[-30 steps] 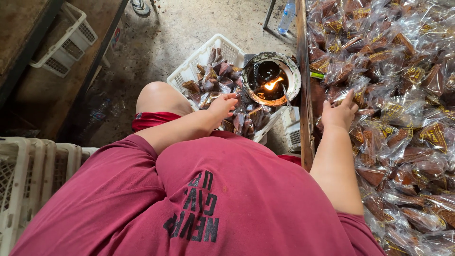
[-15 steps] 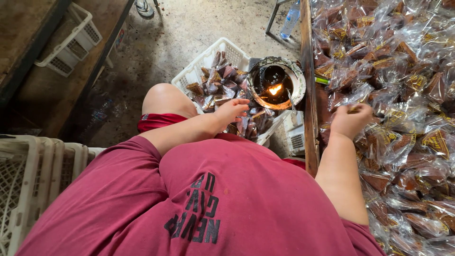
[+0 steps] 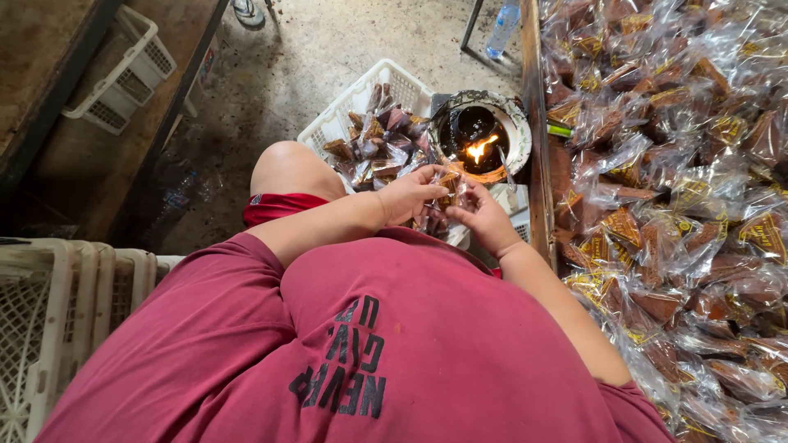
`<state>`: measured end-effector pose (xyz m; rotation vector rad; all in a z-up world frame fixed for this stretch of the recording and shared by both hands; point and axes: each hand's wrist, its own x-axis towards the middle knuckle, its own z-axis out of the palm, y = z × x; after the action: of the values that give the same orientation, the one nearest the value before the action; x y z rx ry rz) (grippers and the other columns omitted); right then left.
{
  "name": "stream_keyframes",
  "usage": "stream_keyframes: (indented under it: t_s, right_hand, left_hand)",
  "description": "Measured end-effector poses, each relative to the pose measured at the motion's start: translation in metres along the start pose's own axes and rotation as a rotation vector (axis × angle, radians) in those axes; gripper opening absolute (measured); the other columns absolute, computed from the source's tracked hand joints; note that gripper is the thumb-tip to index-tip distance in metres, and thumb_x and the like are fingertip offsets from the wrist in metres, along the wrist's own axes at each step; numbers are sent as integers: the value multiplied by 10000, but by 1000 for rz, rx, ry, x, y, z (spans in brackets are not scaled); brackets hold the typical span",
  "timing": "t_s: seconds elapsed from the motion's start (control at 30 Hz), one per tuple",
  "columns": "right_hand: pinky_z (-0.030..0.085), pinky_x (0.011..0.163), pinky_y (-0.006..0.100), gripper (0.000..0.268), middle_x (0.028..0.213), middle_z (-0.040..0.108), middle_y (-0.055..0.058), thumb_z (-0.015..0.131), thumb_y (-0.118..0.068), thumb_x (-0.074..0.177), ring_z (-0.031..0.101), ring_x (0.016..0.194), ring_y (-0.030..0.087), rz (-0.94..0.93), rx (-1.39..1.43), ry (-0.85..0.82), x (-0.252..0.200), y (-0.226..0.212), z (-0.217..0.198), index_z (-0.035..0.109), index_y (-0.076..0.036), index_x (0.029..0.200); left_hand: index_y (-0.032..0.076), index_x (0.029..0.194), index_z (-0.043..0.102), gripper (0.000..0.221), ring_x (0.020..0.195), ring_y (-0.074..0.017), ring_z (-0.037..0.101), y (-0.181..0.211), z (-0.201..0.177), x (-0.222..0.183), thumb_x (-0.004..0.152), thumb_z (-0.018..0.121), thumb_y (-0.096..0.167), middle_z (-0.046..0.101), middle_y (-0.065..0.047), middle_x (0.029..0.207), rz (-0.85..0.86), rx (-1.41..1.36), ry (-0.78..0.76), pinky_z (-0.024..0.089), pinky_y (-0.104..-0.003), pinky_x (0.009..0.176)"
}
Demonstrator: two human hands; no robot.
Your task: Sealing individual plastic bags containing pastries by folding the top and passing it over a small flame.
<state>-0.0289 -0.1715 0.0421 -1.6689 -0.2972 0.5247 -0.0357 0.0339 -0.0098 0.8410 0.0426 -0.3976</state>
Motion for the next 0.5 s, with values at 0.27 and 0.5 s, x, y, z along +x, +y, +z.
stream_keyframes:
  t_s: [0.27,0.5]
  right_hand:
    - [528,715,194,278,877,673,5,748,-194,981,618,777,53,-164,-29,204,2,-16,-13,642,-141,1232]
    - [519,645,165,194,741,710,-24,905,-241,861,629,669,16,-36,-95,250,10,-4,-13,768,-166,977]
  left_hand:
    - [163,1292,560,459,887,-321,761,12,8,-11,895,734,13,722,-148,1132,73,-2,111,684,-462,645]
    - [190,1283,588,342,1011,-260,729,12,6,-8,963,706,159,674,-93,1186,41,-19,94,693,-460,771]
